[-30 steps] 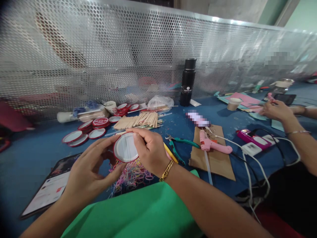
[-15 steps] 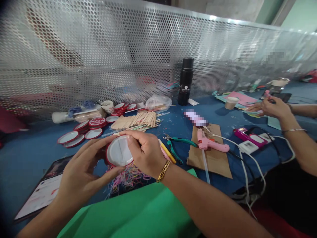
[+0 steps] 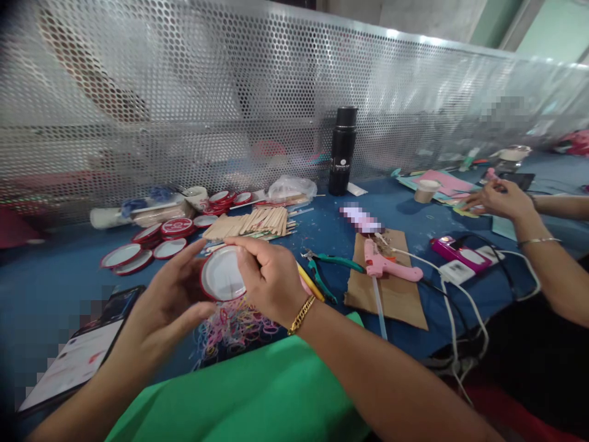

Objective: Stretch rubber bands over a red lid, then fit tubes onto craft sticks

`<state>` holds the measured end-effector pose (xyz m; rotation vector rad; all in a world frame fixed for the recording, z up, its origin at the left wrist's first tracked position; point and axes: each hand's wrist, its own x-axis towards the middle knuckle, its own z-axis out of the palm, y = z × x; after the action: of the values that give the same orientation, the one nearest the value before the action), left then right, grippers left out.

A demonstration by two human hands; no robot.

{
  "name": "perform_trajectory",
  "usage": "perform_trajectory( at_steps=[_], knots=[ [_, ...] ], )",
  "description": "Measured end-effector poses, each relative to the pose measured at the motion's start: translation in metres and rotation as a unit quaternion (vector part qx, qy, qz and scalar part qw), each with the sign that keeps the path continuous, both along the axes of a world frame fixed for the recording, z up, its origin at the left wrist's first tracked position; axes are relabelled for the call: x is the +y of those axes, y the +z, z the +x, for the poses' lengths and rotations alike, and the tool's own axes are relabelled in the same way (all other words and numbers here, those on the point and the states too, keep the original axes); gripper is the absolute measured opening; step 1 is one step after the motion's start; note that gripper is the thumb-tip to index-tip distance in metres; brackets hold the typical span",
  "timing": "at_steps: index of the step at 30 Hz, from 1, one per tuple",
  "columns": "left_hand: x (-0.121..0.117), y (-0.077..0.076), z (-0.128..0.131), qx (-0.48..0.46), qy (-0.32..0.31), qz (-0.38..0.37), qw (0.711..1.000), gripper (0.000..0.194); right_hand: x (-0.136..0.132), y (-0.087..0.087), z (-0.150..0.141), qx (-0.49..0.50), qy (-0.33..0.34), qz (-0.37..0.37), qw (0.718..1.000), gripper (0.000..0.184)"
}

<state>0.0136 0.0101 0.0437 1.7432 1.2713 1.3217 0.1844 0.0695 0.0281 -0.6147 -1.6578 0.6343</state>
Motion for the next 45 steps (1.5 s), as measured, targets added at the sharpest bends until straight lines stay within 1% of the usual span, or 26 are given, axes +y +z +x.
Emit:
perform_trajectory(
  at_steps=[2,5,7,9,10,11,13,16,19,22,26,35,37,40,45],
  knots=[
    [0.001,-0.003,0.004,-0.071,-0.016,-0.060,0.996,0.059,0.000,-0.002,0.000,-0.025,0.002,0.002,1.000,0.030],
    [0.003,-0.005,0.008,-0.117,-0.006,-0.124,0.985,0.042,-0.001,-0.003,0.000,-0.063,0.027,-0.005,0.998,0.033],
    [0.005,-0.007,0.007,-0.126,0.014,-0.142,0.982,0.037,0.000,-0.002,0.001,-0.077,0.035,-0.010,0.996,0.035],
    [0.007,-0.008,0.005,-0.121,0.044,-0.143,0.981,0.038,0.003,0.000,0.004,-0.102,0.011,-0.021,0.995,0.036],
    [0.008,-0.008,0.004,-0.118,0.060,-0.141,0.981,0.039,0.006,0.001,0.006,-0.132,-0.012,-0.032,0.991,0.036],
    [0.008,-0.008,0.003,-0.119,0.074,-0.140,0.980,0.041,0.009,0.002,0.008,-0.175,-0.038,-0.046,0.983,0.033],
    [0.009,-0.009,0.002,-0.142,0.094,-0.144,0.975,0.043,0.014,0.004,0.012,-0.286,-0.079,-0.073,0.952,0.026],
    [0.011,-0.009,0.003,-0.195,0.102,-0.150,0.964,0.045,0.019,0.006,0.017,-0.417,-0.097,-0.092,0.899,0.016],
    [0.013,-0.011,0.003,-0.218,0.102,-0.150,0.959,0.046,0.021,0.007,0.020,-0.487,-0.089,-0.098,0.863,0.015],
    [0.015,-0.014,0.002,-0.229,0.099,-0.146,0.957,0.048,0.021,0.006,0.020,-0.515,-0.088,-0.094,0.847,0.015],
    [0.015,-0.016,0.002,-0.229,0.100,-0.143,0.958,0.050,0.023,0.002,0.020,-0.536,-0.092,-0.084,0.835,0.014],
    [0.011,-0.012,0.006,-0.223,0.079,-0.154,0.959,0.055,0.020,-0.003,0.016,-0.570,-0.089,-0.060,0.815,0.014],
    [0.011,-0.012,0.006,-0.220,0.074,-0.155,0.960,0.055,0.019,-0.004,0.015,-0.569,-0.087,-0.057,0.816,0.015],
    [0.010,-0.012,0.005,-0.205,0.068,-0.153,0.964,0.055,0.018,-0.004,0.014,-0.555,-0.088,-0.052,0.826,0.015],
    [0.010,-0.013,0.003,-0.189,0.066,-0.148,0.969,0.067,0.017,-0.001,0.015,-0.517,-0.100,-0.054,0.848,0.017]
  ],
)
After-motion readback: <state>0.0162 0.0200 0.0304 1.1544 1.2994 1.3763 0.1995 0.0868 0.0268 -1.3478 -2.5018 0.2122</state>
